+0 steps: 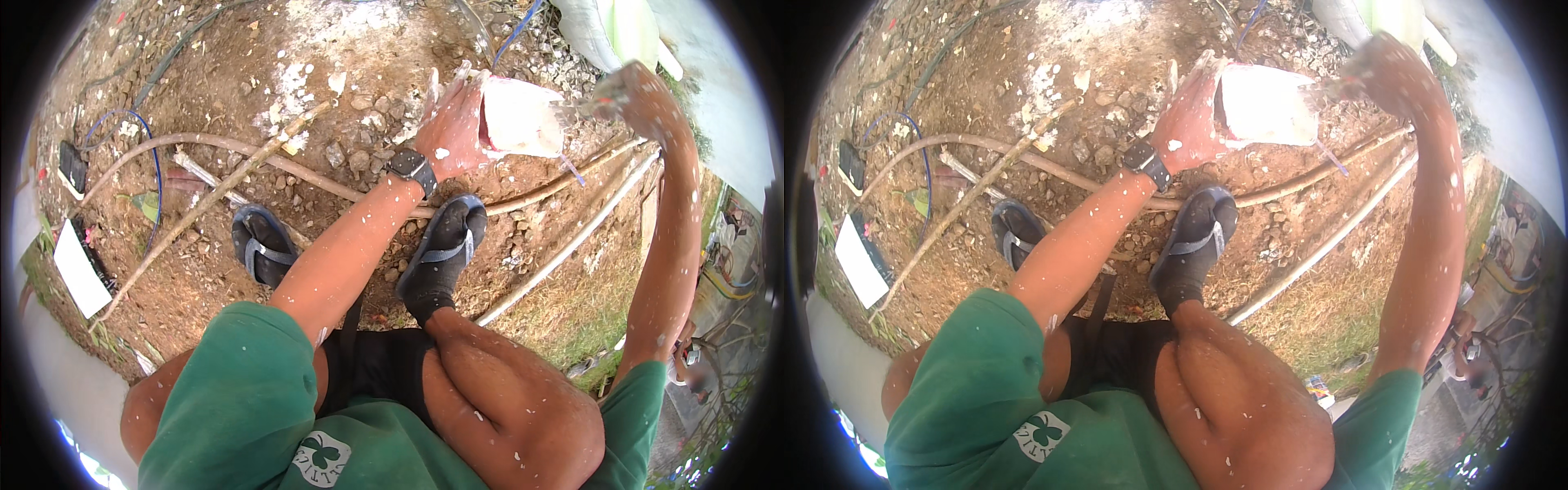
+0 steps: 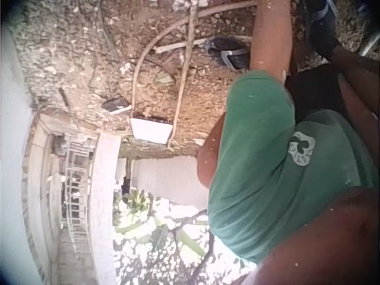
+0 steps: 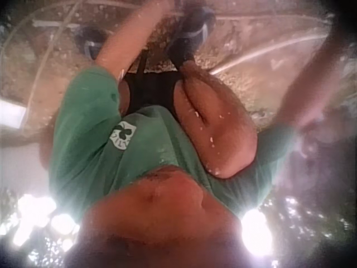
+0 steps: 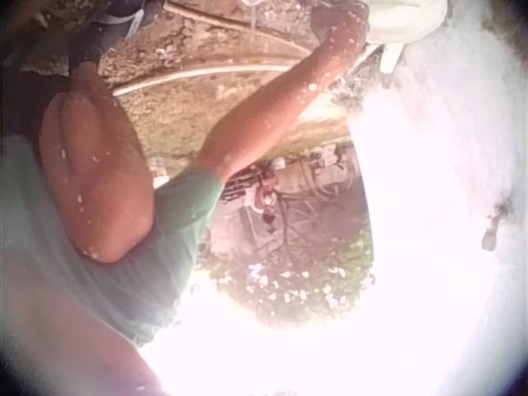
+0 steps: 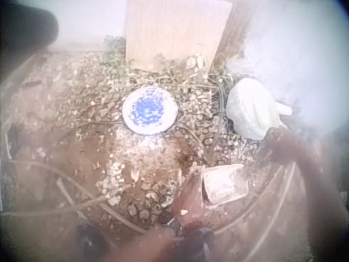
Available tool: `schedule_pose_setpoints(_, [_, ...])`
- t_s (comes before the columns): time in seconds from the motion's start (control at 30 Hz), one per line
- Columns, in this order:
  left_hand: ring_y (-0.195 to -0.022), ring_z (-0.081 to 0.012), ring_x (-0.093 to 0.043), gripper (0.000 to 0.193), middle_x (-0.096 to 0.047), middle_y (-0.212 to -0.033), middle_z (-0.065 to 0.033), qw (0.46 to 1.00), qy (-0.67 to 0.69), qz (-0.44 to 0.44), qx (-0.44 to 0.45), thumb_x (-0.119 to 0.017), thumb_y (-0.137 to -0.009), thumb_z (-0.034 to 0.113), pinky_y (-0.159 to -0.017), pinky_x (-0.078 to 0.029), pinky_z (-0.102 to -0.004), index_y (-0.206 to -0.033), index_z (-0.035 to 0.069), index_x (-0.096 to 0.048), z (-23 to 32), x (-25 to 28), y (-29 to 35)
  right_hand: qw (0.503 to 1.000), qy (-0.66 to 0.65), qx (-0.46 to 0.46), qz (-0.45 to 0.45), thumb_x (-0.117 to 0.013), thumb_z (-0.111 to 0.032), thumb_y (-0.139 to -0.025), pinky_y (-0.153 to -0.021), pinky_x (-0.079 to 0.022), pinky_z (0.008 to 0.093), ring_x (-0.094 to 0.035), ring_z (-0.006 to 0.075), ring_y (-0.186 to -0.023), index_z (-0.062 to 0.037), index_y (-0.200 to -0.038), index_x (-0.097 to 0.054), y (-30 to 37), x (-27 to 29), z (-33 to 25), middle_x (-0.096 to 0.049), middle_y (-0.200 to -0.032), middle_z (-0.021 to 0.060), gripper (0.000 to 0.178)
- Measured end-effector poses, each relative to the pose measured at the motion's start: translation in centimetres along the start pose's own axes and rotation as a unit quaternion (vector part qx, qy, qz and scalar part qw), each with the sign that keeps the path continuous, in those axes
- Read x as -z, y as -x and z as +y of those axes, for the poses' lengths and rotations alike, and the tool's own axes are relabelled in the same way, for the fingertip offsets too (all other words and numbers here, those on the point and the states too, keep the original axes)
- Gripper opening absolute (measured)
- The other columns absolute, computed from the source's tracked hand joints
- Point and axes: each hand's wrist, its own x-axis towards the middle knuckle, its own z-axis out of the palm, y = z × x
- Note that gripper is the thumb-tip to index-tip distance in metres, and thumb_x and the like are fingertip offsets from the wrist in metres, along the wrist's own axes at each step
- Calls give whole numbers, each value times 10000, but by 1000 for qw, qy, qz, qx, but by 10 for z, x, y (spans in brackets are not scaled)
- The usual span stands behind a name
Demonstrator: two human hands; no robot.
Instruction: The person scoops a white powder from a bag into a small container and mixes it with a trowel. They then apply the mixture to a wall surface, smoothing it with the trowel.
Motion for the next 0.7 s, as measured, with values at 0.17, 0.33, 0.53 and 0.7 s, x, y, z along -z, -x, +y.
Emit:
schedule_pose_setpoints(0.17, [-1460, -402, -380, 1215, -404, -1557, -261, 1000, 18, 8, -18, -910, -640, 491, -1211, -358, -451, -1568, 26, -279, 4, 20, -25, 975, -173, -85, 111, -757, -396, -924, -648, -607, 335, -720, 211, -778, 16, -1127, -722, 74, -48, 34, -765, -978, 141, 461])
schedule_pose_setpoints(0.33, [-1439, -392, -414, 1172, -483, -1503, -247, 1000, 9, 13, -13, -899, -639, 511, -1276, -167, -516, -1539, 15, -336, 15, 16, -30, 859, -410, -216, 219, -773, -298, -926, -464, -458, 215, -549, 49, -545, -47, -1183, -734, 131, -136, 5, -669, -705, 10, 362])
schedule_pose_setpoints(0.53, [-1432, -396, -417, 1127, -509, -1478, -232, 999, -22, 14, -35, -884, -677, 482, -1263, -181, -547, -1545, 18, -334, 23, -3, -20, 831, -421, -193, 309, -755, -132, -936, -761, -557, 260, -684, 117, -853, 25, -1282, -672, 129, -177, -18, -756, -1023, 90, 389])
schedule_pose_setpoints(0.7, [-1468, -396, -360, 1142, -430, -1537, -228, 999, -24, 3, -37, -894, -676, 439, -1204, -334, -510, -1571, 62, -294, 27, -12, -2, 829, -416, -244, 283, -739, -148, -949, -841, -542, 305, -681, 147, -945, 14, -1278, -688, 120, -174, -29, -762, -1087, 108, 371])
